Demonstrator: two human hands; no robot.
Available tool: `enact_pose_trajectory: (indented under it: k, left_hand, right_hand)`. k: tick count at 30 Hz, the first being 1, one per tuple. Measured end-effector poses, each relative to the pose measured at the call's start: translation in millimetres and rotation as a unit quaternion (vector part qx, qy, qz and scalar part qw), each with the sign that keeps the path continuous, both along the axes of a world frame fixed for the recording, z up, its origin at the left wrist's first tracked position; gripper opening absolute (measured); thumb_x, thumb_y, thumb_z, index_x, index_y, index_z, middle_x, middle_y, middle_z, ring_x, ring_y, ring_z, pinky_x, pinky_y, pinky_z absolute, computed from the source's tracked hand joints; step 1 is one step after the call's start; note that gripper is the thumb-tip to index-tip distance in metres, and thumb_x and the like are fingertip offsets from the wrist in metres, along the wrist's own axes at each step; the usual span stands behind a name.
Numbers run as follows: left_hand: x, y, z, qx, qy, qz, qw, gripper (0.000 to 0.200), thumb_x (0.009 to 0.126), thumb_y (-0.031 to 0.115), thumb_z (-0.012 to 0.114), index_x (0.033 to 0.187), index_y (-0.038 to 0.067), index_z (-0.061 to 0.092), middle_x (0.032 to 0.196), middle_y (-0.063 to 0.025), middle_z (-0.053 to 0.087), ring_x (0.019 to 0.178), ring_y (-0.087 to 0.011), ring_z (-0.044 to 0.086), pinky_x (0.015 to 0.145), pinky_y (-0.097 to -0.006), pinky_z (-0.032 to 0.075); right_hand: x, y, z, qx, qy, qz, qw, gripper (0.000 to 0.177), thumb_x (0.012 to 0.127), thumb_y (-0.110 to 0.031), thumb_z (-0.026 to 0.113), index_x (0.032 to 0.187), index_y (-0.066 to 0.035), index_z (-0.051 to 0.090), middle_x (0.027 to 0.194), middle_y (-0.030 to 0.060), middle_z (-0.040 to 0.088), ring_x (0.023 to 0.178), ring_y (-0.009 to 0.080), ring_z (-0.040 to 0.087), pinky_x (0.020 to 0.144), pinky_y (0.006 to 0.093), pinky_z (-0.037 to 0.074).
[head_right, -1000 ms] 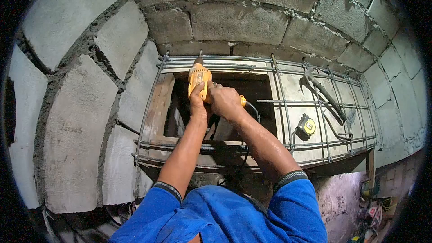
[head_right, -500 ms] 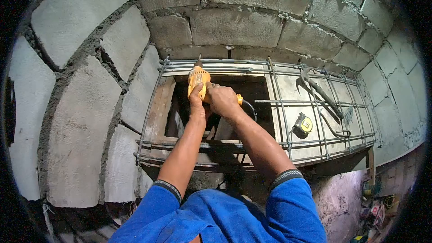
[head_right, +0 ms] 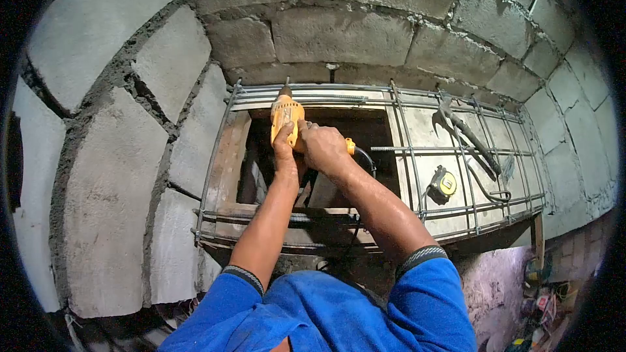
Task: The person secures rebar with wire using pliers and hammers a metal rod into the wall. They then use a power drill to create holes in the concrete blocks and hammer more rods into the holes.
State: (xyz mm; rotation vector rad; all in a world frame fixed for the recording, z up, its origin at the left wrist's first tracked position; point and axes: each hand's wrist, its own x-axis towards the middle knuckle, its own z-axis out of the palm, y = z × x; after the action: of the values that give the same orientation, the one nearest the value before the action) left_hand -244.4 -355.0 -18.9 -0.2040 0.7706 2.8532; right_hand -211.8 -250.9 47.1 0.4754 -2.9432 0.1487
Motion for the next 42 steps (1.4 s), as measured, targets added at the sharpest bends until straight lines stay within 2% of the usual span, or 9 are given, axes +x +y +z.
enact_pose_trajectory:
  k: [14,16,18,23,29,35,37,38,42]
  left_hand:
    - [6.3,-1.3,-7.0,-0.030,-0.023,-0.009,0.999,0.060,0.079,0.043,0.073,0.127,0.009,0.061,0.110,-0.0107,0.067,0.099,-0.0280,0.065,0.086,-0.0420,0.054]
    - [13.5,-4.8,2.9,0.045,-0.010,-0.032,0.998,0.049,0.082,0.032,0.073,0.121,0.006,0.060,0.101,-0.0088,0.067,0.093,-0.0255,0.067,0.085,-0.0399,0.056]
    - [12.8,-6.4,1.3,0.038,-0.019,-0.018,0.999,0.049,0.082,0.030,0.074,0.122,0.005,0.060,0.101,-0.0084,0.067,0.093,-0.0249,0.067,0.086,-0.0392,0.055]
    - [-11.8,-11.0,0.8,-0.058,0.024,0.057,0.996,0.049,0.080,0.020,0.078,0.122,0.005,0.060,0.103,-0.0075,0.067,0.094,-0.0231,0.067,0.087,-0.0374,0.055]
    - [-20.4,-19.3,-16.1,-0.050,-0.022,0.003,0.998,0.047,0.077,0.008,0.079,0.120,0.004,0.061,0.104,-0.0071,0.068,0.095,-0.0217,0.068,0.086,-0.0356,0.055]
    - [10.1,-30.8,-7.1,-0.053,0.020,0.002,0.998,0.045,0.083,0.019,0.075,0.121,0.003,0.059,0.099,-0.0100,0.068,0.092,-0.0245,0.068,0.085,-0.0382,0.057]
    - [15.5,-34.2,-2.5,-0.040,0.017,0.009,0.999,0.044,0.085,0.022,0.072,0.122,0.003,0.058,0.100,-0.0111,0.068,0.092,-0.0260,0.069,0.086,-0.0388,0.057]
    - [23.7,-38.3,-7.1,0.016,-0.002,-0.040,0.999,0.047,0.087,0.025,0.070,0.126,0.003,0.056,0.104,-0.0125,0.068,0.094,-0.0273,0.068,0.086,-0.0402,0.057]
    - [65.7,-32.5,-8.2,0.063,-0.023,-0.035,0.997,0.053,0.088,0.025,0.070,0.133,0.003,0.052,0.109,-0.0132,0.067,0.100,-0.0275,0.067,0.092,-0.0416,0.056]
  right_hand:
    - [1.3,0.5,-5.6,0.010,0.030,0.005,0.999,0.068,0.072,-0.014,0.070,0.137,-0.002,0.054,0.095,0.0186,0.069,0.078,0.0364,0.071,0.068,0.0457,0.057]
    - [6.4,-2.1,1.0,0.015,0.034,0.008,0.999,0.068,0.072,-0.015,0.070,0.137,-0.003,0.053,0.095,0.0186,0.069,0.078,0.0364,0.071,0.069,0.0458,0.058]
    - [8.8,-4.5,7.9,0.031,0.029,0.023,0.999,0.050,0.080,-0.012,0.066,0.128,0.001,0.057,0.095,0.0169,0.071,0.082,0.0342,0.073,0.070,0.0418,0.058]
    - [5.5,-4.1,-1.1,-0.059,0.041,0.008,0.997,0.050,0.079,-0.013,0.068,0.125,0.002,0.057,0.095,0.0183,0.070,0.082,0.0354,0.072,0.070,0.0439,0.058]
    - [3.8,-11.2,-44.5,-0.167,0.041,-0.024,0.985,0.060,0.078,-0.017,0.069,0.134,-0.002,0.054,0.096,0.0197,0.069,0.083,0.0379,0.070,0.071,0.0459,0.057]
    - [13.1,-17.5,-26.1,-0.078,0.057,0.021,0.995,0.059,0.077,-0.013,0.067,0.132,0.002,0.053,0.097,0.0227,0.068,0.077,0.0380,0.070,0.066,0.0465,0.057]
    - [27.9,-25.7,-2.3,-0.022,0.064,0.029,0.997,0.045,0.076,-0.011,0.068,0.116,0.006,0.056,0.089,0.0190,0.069,0.075,0.0324,0.072,0.063,0.0402,0.059]
    - [35.2,-27.4,9.0,-0.016,0.045,0.037,0.998,0.045,0.077,-0.011,0.069,0.116,0.006,0.056,0.089,0.0187,0.069,0.075,0.0320,0.072,0.064,0.0396,0.059]
    - [74.6,-23.8,16.5,0.012,0.037,0.058,0.998,0.049,0.078,-0.013,0.070,0.119,0.008,0.055,0.093,0.0195,0.068,0.077,0.0316,0.072,0.065,0.0388,0.059]
